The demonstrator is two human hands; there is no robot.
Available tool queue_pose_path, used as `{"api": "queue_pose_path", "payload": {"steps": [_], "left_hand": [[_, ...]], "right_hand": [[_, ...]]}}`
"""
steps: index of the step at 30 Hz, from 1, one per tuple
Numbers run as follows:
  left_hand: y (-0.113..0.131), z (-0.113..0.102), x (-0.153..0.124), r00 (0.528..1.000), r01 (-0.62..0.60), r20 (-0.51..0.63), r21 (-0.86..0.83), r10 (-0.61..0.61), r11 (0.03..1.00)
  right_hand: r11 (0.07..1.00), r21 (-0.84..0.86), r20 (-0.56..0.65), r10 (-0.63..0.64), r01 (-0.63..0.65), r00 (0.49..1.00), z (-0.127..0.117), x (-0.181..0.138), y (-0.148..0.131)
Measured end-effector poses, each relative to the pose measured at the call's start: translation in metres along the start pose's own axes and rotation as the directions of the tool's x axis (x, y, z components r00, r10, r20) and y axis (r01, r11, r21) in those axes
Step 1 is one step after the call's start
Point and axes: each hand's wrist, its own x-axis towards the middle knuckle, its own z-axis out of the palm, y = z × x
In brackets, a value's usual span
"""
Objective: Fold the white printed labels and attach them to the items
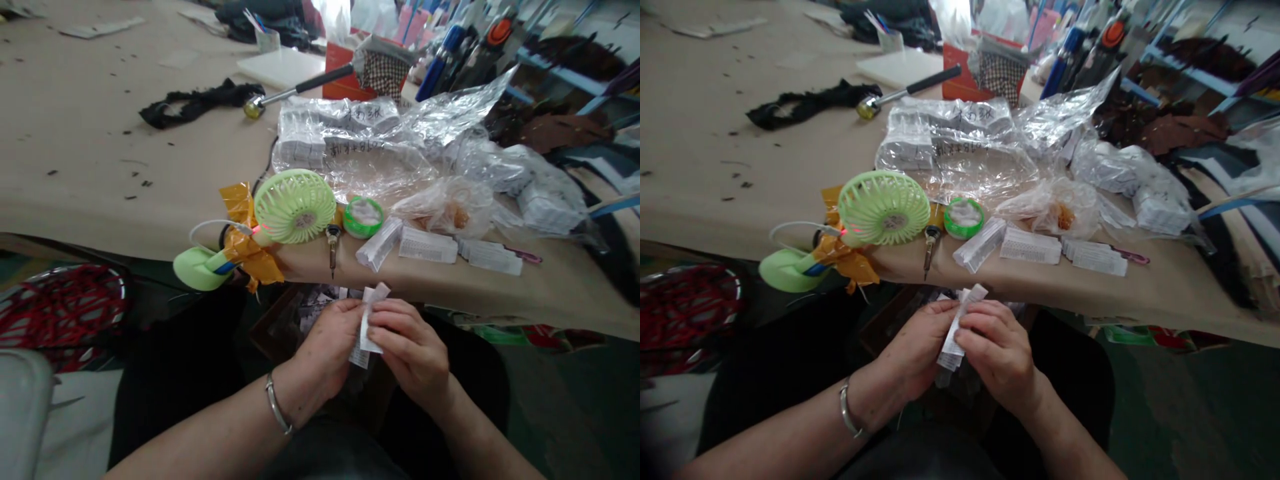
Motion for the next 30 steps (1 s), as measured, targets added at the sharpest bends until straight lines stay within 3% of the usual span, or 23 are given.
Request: {"api": "queue_pose_path", "payload": {"steps": [9,18,22,24,26,28,30], "left_hand": [[0.003,-0.007,-0.002,0.995,-0.084,-0.066,-0.140,0.075,0.987],[0.003,-0.007,-0.005,0.992,-0.084,-0.109,-0.129,0.071,0.988],[0.003,-0.009,-0.006,0.994,-0.073,-0.087,-0.080,0.066,0.994],[0.003,-0.010,-0.007,0.995,-0.060,-0.080,-0.037,0.057,0.997],[0.003,-0.011,-0.009,0.996,-0.018,-0.087,0.025,0.020,1.000],[0.003,-0.011,-0.012,0.995,0.024,-0.097,0.089,-0.015,0.996],[0.002,-0.010,-0.015,0.995,0.040,-0.095,0.128,-0.028,0.991]], "right_hand": [[0.993,-0.091,0.112,-0.059,0.070,0.992,0.013,0.003,-0.003],[0.988,-0.123,0.171,-0.075,0.097,0.982,0.013,0.004,-0.006],[0.997,-0.055,0.185,-0.051,0.062,0.981,0.013,-0.002,-0.006],[0.999,0.011,0.134,0.029,-0.030,0.991,0.012,-0.006,-0.006],[0.971,0.083,0.019,0.225,-0.226,0.974,0.011,-0.007,-0.004],[0.865,0.195,-0.039,0.479,-0.463,0.877,0.011,-0.004,-0.001],[0.697,0.331,0.036,0.664,-0.636,0.747,0.013,0.000,0.002]]}}
